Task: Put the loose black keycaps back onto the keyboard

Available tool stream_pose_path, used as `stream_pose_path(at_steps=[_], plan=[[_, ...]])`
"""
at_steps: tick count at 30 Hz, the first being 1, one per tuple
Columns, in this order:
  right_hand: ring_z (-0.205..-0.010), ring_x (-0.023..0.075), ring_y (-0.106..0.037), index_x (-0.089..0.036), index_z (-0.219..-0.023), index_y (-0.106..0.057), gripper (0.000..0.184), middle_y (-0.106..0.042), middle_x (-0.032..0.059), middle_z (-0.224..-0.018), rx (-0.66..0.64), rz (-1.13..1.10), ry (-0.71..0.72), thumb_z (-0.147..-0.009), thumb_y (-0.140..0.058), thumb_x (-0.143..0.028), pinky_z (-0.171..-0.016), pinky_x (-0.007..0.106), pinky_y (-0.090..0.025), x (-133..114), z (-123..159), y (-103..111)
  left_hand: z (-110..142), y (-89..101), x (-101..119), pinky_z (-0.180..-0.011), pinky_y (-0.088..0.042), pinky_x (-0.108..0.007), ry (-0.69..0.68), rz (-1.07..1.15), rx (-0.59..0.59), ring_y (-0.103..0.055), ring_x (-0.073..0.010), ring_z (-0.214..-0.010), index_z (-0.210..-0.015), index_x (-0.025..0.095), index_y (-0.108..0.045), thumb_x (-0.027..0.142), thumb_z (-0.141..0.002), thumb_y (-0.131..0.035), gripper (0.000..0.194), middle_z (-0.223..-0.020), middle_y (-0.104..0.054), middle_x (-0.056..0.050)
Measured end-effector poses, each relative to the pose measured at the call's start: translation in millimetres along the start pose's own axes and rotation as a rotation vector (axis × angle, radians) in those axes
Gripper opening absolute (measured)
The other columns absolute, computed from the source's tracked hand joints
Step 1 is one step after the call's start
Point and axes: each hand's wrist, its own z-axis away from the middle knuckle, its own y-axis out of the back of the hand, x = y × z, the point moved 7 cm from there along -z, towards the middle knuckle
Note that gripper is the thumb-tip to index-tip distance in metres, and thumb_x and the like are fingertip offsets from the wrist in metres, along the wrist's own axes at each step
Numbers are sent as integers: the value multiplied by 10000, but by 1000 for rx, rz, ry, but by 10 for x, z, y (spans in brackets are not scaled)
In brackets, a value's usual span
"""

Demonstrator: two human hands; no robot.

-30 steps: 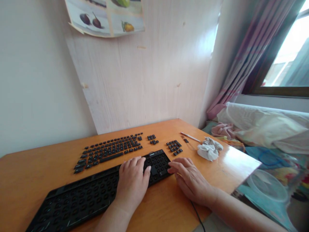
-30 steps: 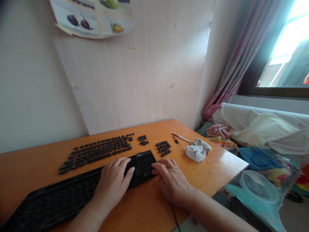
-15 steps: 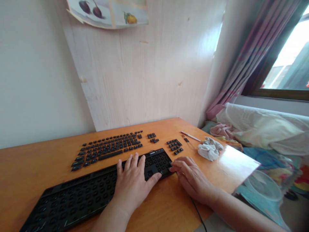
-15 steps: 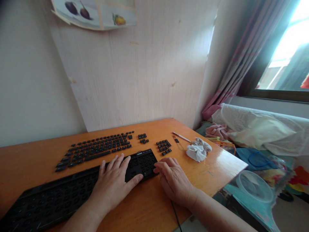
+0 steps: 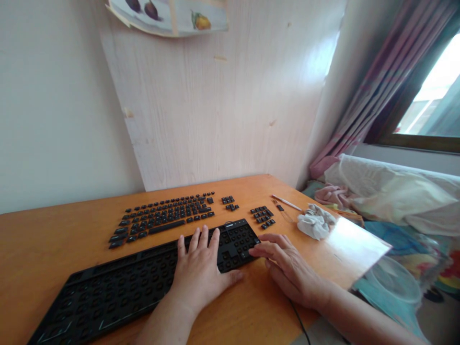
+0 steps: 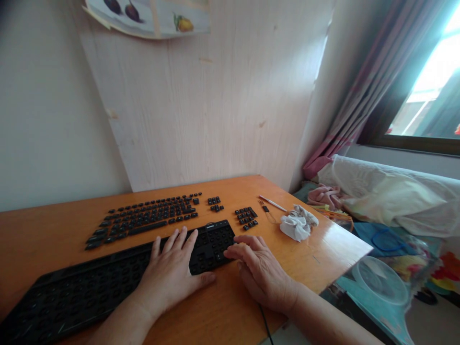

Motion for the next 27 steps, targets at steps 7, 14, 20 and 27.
stream_pose_path(at_steps=[7,14,20,27], plan=[[-1234,222,-423,-212,-1188,-521,380,-613,93,-1119,-77,-14,24,-844,-426,-79,-988,424,-423,-22,-43,-60,-4,-24,-24,-1065,-3,-618,8,4,23,-173,-382,-1380,-1426,198,-312,859,-607,-412,1058,-1491,-279,-178],[-1239,219,-424,-199,-1204,-511,392,-563,115,-1207,-60,-9,10,-847,-414,-71,-989,416,-423,2,-4,-37,1,-26,-20,-1064,0,-623,-3,9,35,-180,-379,-1379,-1424,191,-317,865,-610,-391,1059,-1487,-283,-188],[-1253,225,-410,-205,-1208,-513,379,-590,106,-1165,-64,-9,33,-858,-415,-96,-992,428,-420,-24,-24,-50,-7,-18,-14,-1066,-4,-621,6,6,26,-179,-379,-1379,-1427,190,-312,860,-601,-411,1068,-1490,-277,-184],[-1205,223,-446,-214,-1192,-523,352,-567,106,-1179,15,-34,-29,-879,-403,-107,-975,417,-431,77,4,-7,-8,-12,-16,-1065,-6,-625,2,12,36,-178,-387,-1377,-1426,190,-309,852,-607,-408,1057,-1485,-291,-182]])
